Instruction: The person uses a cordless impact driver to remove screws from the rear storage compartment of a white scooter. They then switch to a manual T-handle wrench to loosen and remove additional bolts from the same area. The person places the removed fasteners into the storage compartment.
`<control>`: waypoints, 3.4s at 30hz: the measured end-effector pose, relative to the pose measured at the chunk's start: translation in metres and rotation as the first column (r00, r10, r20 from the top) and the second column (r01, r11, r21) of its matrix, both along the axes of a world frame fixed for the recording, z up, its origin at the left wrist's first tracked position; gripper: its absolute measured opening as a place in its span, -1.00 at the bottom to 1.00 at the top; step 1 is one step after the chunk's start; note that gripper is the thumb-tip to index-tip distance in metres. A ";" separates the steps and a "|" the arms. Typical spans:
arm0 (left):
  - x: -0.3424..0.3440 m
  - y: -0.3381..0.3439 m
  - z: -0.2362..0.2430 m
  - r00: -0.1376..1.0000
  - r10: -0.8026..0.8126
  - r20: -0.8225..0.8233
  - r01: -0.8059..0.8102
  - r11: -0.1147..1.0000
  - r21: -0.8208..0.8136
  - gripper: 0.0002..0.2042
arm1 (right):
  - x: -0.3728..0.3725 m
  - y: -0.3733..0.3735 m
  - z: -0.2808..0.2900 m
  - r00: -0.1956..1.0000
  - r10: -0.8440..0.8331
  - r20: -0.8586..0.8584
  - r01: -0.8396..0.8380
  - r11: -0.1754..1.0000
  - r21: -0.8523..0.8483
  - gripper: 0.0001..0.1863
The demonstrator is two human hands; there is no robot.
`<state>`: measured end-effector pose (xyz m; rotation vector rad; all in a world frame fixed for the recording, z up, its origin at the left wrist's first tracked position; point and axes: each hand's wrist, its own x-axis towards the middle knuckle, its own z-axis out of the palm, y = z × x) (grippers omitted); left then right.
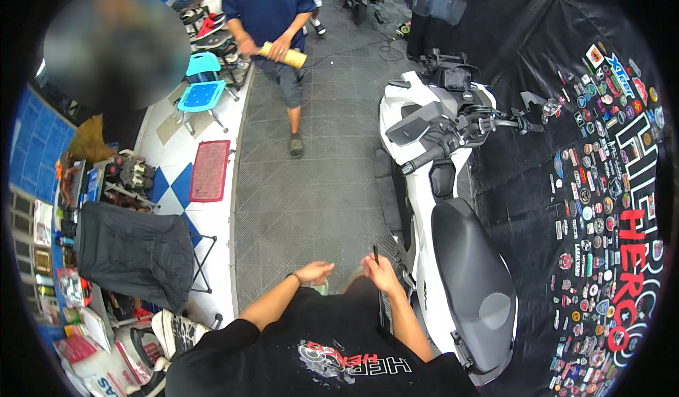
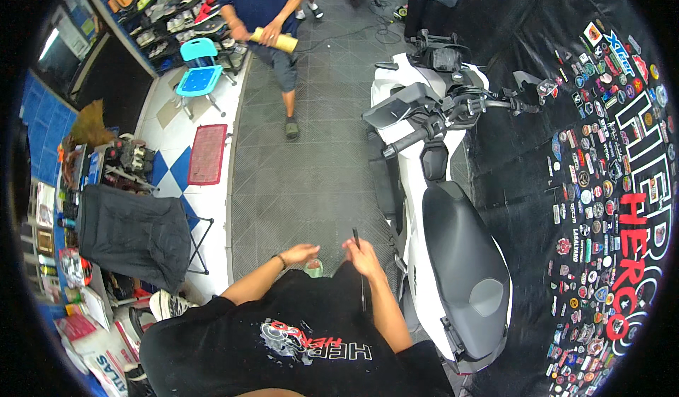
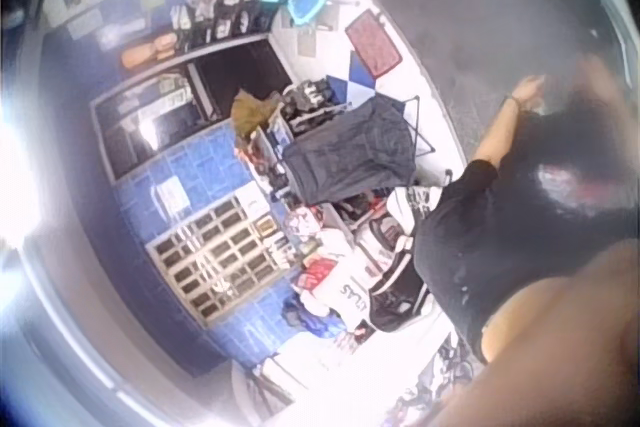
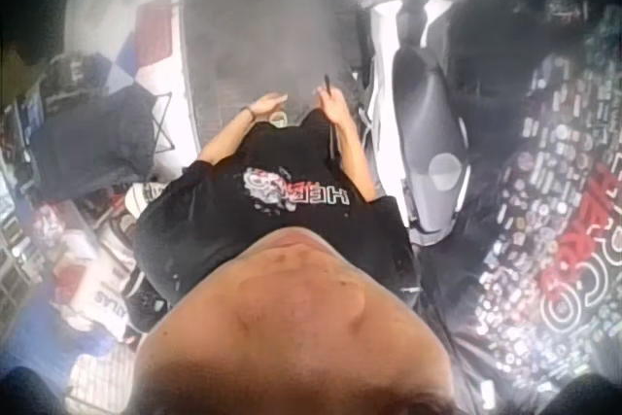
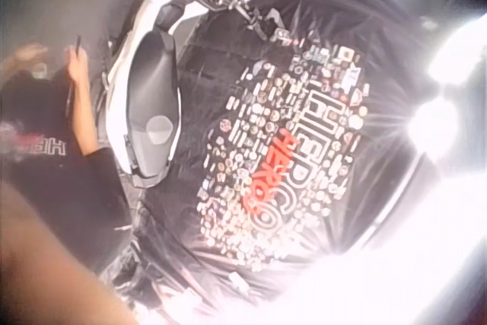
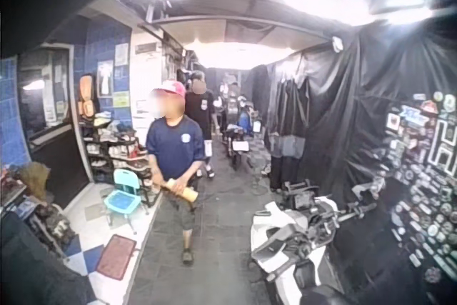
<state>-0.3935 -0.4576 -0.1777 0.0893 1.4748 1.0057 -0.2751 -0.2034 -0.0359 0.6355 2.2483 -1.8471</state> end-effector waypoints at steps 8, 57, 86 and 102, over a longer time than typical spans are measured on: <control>-0.145 0.212 0.029 0.742 0.297 0.602 -0.415 0.907 0.064 -0.35 | -0.147 0.030 -0.022 0.953 0.187 -0.240 -0.045 0.866 0.497 -0.80; -1.263 0.575 0.002 0.527 0.840 -0.129 -0.848 0.510 -0.144 -0.60 | -0.969 0.627 -0.149 0.566 -0.337 0.752 0.685 0.700 -0.202 -0.74; -2.178 0.705 0.217 -0.022 0.999 0.026 -0.785 -0.034 0.619 -0.67 | -2.092 0.907 -0.132 0.934 -0.019 0.358 0.096 0.976 -0.197 -0.84; -2.496 0.632 0.312 -0.651 0.744 0.147 -0.239 -0.385 0.891 -0.65 | -2.849 0.944 -0.091 0.898 0.359 0.252 -0.356 0.933 -0.060 -0.77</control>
